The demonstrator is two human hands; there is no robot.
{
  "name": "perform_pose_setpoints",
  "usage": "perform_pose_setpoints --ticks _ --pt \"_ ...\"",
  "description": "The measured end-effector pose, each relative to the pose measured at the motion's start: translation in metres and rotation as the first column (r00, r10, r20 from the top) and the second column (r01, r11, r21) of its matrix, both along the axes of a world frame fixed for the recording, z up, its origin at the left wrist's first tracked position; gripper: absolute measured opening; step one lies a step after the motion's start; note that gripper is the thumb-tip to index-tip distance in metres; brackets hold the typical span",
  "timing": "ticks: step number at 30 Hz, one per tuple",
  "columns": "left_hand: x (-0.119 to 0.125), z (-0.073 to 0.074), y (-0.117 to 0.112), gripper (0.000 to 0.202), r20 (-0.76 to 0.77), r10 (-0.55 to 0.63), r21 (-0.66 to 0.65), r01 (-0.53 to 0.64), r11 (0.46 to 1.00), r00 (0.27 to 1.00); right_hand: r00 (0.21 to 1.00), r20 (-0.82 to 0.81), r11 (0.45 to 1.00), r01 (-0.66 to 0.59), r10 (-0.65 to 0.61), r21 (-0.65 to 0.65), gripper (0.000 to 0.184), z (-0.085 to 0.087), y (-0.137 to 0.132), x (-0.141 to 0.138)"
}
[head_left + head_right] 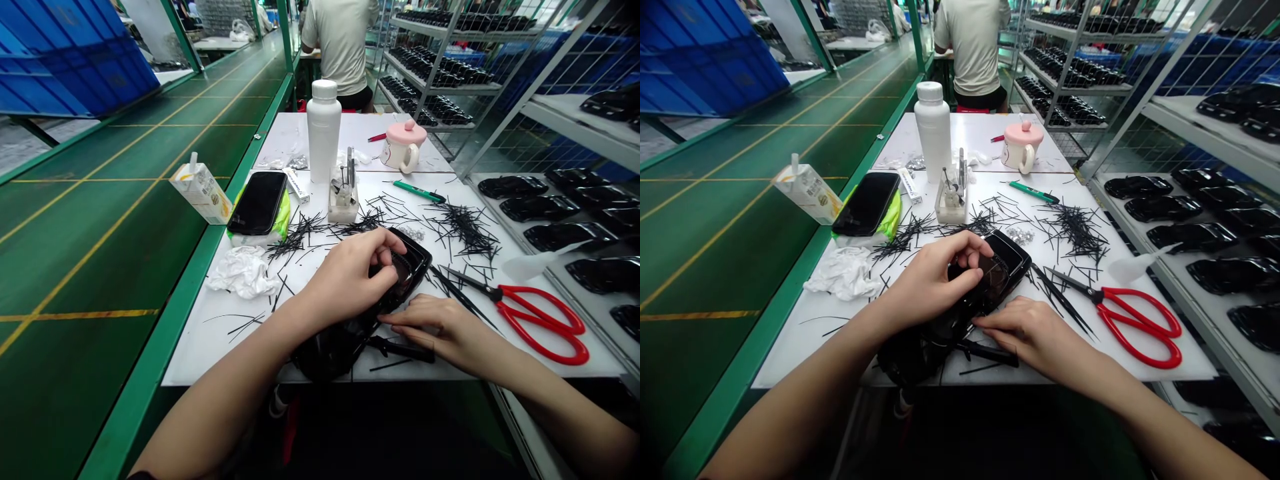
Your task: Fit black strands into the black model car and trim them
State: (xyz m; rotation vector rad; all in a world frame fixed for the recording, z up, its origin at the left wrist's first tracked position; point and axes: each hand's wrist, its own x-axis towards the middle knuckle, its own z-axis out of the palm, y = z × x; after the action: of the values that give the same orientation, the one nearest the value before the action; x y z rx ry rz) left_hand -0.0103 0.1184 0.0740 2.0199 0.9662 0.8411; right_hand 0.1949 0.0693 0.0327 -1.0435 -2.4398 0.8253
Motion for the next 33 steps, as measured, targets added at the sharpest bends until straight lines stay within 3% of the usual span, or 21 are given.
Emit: perform_pose_setpoints --ticks 8,13,16,19,23,28,33 --pt "0.001 0.001 -0.001 0.02 -0.049 -0.001 0.005 0.002 1.0 0.999 0.999 0.041 0.999 -0.003 0.005 -0.055 0.03 0.002 0.003 -0.003" --pt "0.001 0.001 -0.002 0.021 -0.08 -0.011 0.006 0.011 1.0 0.997 0.998 -0.015 0.961 0.06 -0.066 -0.27 0.03 0.004 0.002 -0.005" --pt "0.001 0.002 -0.004 0.021 -0.109 -0.048 -0.003 0.048 0.999 0.993 0.99 -0.073 0.87 0.074 -0.124 -0.487 0.03 0.002 0.004 -0.001" --pt "0.001 0.005 -0.005 0.02 -0.131 -0.117 -0.014 0.116 0.993 0.984 0.974 -0.172 0.726 -0.013 -0.145 -0.688 0.033 0.001 0.009 0.007" --pt "0.001 0.01 -0.008 0.021 -0.15 -0.235 -0.005 0.237 0.972 0.96 0.933 -0.301 0.566 -0.142 -0.197 -0.812 0.035 -0.001 0.015 0.019" --pt "0.0 0.012 -0.01 0.027 -0.184 -0.335 -0.036 0.335 0.942 0.924 0.851 -0.402 0.475 -0.214 -0.339 -0.854 0.033 -0.009 0.015 0.028" --pt "0.0 0.012 -0.009 0.028 -0.169 -0.356 -0.066 0.35 0.934 0.919 0.776 -0.45 0.441 -0.249 -0.441 -0.862 0.028 -0.017 0.015 0.029"
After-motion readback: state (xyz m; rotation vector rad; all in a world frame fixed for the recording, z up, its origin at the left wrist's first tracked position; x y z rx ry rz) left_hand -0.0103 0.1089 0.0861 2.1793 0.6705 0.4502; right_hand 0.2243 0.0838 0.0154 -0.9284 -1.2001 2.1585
